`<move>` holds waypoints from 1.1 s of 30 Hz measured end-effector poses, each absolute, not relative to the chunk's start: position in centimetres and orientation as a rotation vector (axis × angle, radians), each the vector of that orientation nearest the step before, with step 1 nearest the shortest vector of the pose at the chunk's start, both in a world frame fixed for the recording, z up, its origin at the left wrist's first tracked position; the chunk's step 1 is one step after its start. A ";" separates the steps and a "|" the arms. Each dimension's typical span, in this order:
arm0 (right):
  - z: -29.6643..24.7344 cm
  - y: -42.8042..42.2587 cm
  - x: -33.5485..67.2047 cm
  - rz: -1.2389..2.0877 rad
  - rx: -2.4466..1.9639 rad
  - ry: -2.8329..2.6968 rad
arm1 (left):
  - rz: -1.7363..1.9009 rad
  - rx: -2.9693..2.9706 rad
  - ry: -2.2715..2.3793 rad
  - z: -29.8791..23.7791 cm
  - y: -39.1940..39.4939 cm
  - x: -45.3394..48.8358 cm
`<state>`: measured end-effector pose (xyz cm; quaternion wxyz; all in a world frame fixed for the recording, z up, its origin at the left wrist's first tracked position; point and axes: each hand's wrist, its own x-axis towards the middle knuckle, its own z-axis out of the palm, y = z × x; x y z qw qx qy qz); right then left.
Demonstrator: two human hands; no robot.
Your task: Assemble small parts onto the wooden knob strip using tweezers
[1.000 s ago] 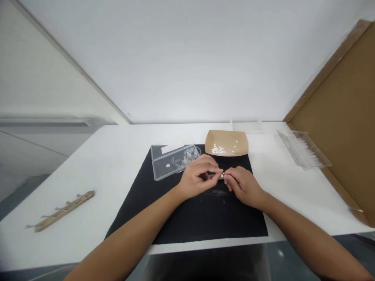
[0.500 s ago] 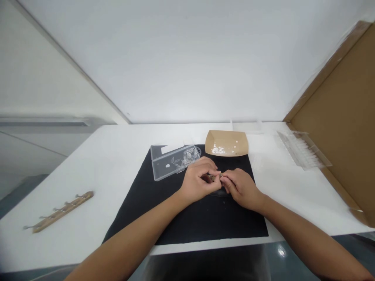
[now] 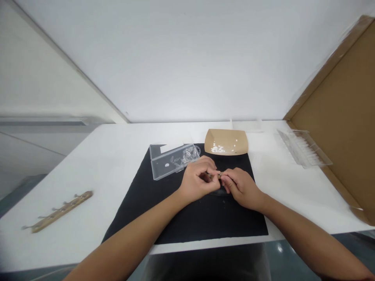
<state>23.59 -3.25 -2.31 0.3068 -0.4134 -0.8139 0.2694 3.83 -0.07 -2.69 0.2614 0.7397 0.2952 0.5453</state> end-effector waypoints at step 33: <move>-2.5 -2.6 24.3 0.480 -0.781 -2.226 | 1.185 1.871 0.470 -2.4 1.0 2.2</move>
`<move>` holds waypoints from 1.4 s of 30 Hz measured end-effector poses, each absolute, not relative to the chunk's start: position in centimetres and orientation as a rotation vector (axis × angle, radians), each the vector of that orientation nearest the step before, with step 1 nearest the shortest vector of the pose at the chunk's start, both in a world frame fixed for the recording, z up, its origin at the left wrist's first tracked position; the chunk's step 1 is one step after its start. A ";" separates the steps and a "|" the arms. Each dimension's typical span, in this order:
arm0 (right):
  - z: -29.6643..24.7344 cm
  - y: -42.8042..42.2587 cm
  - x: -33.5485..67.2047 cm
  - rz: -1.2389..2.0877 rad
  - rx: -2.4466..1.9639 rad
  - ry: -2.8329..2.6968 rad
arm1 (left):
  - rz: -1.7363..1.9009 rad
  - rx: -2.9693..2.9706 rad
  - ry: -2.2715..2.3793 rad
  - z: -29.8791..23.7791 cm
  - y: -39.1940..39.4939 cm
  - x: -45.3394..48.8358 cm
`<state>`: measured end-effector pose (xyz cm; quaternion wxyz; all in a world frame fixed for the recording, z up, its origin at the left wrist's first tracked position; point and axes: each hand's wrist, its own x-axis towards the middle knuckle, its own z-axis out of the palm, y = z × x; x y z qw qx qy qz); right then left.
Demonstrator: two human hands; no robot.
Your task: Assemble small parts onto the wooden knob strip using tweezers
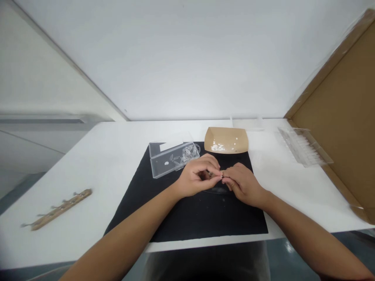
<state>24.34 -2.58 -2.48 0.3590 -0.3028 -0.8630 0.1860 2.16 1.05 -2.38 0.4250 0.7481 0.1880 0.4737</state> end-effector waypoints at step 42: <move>-2.6 -2.4 24.5 0.101 -0.869 -2.064 | 1.213 1.767 0.526 -2.4 0.9 2.4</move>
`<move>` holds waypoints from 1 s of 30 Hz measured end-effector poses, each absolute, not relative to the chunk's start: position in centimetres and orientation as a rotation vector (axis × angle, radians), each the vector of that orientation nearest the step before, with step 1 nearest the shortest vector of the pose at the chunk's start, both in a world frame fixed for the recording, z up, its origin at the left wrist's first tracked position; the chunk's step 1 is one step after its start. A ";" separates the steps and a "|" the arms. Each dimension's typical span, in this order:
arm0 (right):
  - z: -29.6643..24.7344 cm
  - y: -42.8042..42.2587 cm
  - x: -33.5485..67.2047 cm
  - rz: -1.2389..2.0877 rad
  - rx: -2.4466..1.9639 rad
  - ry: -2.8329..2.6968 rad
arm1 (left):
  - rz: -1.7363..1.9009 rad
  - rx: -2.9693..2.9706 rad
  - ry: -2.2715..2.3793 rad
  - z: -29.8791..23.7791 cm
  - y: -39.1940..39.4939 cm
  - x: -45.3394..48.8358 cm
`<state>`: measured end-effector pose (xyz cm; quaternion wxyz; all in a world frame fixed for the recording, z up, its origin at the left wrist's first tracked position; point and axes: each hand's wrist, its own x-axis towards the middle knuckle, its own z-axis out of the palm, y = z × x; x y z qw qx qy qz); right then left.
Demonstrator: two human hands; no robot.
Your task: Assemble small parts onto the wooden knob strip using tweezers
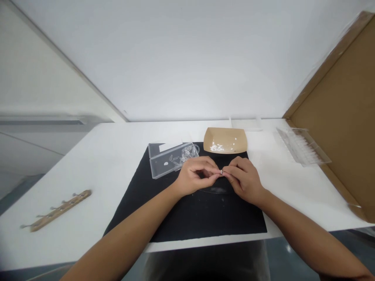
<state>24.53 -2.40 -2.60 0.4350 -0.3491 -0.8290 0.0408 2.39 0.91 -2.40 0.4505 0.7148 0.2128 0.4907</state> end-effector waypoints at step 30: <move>-2.0 -2.5 24.7 -0.379 -0.994 -2.312 | 1.021 1.616 0.788 -2.0 0.6 2.7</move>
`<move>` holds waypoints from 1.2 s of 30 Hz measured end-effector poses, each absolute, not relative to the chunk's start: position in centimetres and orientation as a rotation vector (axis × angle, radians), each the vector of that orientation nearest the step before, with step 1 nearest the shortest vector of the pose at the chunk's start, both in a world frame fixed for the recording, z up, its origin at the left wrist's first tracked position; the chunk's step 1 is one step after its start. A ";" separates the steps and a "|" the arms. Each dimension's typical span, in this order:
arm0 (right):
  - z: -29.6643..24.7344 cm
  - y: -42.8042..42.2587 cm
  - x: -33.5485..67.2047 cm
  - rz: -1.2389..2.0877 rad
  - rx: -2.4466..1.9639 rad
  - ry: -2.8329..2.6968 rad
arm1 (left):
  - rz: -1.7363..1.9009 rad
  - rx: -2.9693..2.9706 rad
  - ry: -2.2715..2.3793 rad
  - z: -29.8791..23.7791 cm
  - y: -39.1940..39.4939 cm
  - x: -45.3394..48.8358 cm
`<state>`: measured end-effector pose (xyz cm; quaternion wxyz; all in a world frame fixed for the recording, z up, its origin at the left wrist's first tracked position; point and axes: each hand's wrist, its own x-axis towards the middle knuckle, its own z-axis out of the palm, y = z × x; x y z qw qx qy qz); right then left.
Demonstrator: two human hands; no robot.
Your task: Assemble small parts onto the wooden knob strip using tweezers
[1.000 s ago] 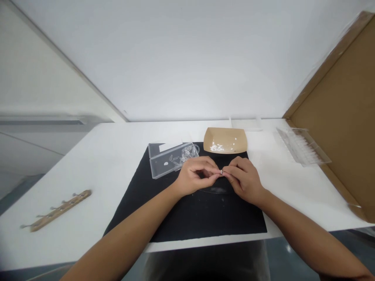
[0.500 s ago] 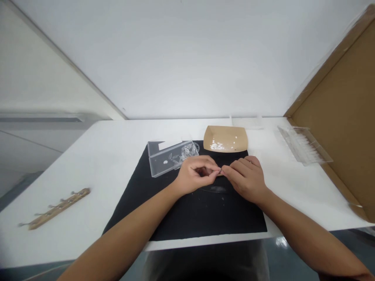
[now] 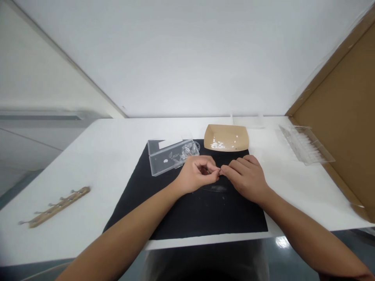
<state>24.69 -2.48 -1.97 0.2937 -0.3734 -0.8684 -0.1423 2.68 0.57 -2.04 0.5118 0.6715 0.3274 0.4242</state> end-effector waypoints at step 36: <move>-2.4 -2.6 24.4 0.191 -0.935 -2.195 | 0.818 1.378 0.652 -2.3 0.7 2.3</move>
